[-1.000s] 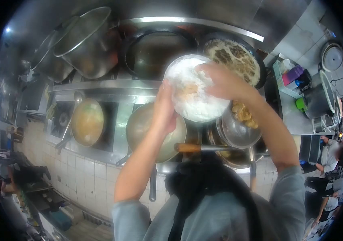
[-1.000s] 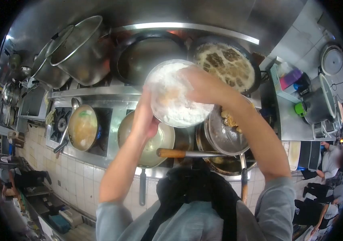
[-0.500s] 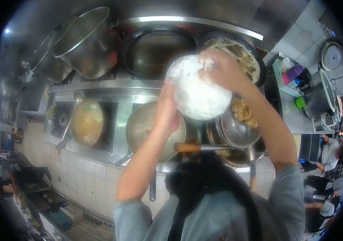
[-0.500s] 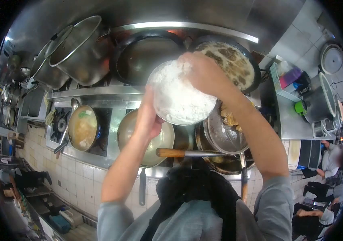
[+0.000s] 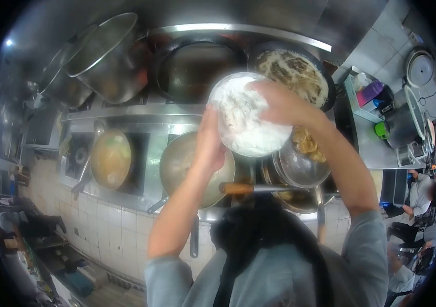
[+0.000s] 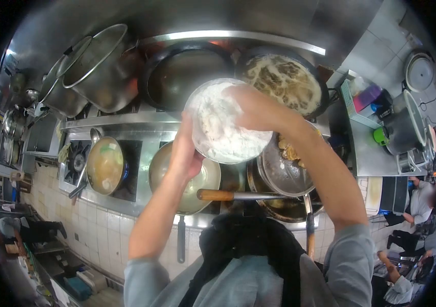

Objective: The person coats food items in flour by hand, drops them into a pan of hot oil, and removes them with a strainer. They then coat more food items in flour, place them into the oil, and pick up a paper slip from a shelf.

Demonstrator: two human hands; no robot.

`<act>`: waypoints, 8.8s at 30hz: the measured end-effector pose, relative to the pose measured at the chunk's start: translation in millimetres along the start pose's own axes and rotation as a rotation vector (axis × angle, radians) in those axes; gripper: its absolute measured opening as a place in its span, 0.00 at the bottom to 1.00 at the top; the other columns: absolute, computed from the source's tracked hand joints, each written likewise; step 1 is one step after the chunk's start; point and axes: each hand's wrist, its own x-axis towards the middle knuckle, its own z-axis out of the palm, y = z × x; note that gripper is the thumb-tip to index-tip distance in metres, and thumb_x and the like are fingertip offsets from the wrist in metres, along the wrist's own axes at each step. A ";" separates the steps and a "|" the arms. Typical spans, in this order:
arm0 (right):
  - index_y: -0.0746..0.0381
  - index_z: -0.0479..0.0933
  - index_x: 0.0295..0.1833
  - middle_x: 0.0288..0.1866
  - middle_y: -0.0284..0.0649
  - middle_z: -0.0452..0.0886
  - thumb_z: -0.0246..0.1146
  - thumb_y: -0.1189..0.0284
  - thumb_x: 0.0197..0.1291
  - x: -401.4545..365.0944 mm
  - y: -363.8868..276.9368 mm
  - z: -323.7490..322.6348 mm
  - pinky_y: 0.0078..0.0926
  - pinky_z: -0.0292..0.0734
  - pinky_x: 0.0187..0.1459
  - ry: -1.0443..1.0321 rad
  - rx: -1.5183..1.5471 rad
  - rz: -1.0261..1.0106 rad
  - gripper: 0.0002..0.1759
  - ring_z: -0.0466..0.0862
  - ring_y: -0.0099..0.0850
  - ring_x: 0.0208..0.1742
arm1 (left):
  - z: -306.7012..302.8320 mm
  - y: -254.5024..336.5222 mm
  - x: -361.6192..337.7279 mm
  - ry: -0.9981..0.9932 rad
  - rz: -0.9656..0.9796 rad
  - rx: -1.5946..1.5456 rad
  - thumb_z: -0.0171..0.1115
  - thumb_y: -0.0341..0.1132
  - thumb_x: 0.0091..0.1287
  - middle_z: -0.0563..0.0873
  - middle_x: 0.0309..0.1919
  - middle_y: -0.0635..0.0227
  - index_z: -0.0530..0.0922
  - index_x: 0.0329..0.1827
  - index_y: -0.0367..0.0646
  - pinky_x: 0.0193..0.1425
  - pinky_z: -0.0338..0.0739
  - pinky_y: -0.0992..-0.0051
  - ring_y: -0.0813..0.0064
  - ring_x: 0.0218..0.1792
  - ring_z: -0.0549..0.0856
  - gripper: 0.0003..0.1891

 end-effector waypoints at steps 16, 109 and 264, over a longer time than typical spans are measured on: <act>0.64 0.75 0.60 0.50 0.51 0.83 0.67 0.75 0.47 -3.7 -15.8 -10.6 0.39 0.77 0.56 -0.109 0.089 0.191 0.30 0.83 0.45 0.53 | 7.6 2.0 -2.4 -0.045 -0.062 0.044 0.42 0.63 0.78 0.73 0.71 0.58 0.61 0.78 0.43 0.64 0.79 0.66 0.64 0.67 0.77 0.37; 0.62 0.78 0.55 0.52 0.50 0.83 0.60 0.70 0.57 -20.9 -7.8 -23.7 0.46 0.76 0.54 -0.023 0.077 0.343 0.20 0.82 0.50 0.54 | 11.4 6.7 -13.6 0.049 -0.066 0.023 0.44 0.54 0.81 0.74 0.68 0.56 0.61 0.77 0.41 0.67 0.76 0.59 0.61 0.67 0.77 0.31; 0.66 0.81 0.52 0.50 0.58 0.82 0.62 0.74 0.56 -72.1 209.3 -55.8 0.45 0.76 0.60 -0.156 -0.446 0.354 0.17 0.81 0.53 0.57 | -101.4 64.1 -115.1 0.447 0.219 0.003 0.50 0.65 0.74 0.61 0.78 0.56 0.54 0.81 0.45 0.75 0.68 0.54 0.54 0.75 0.66 0.43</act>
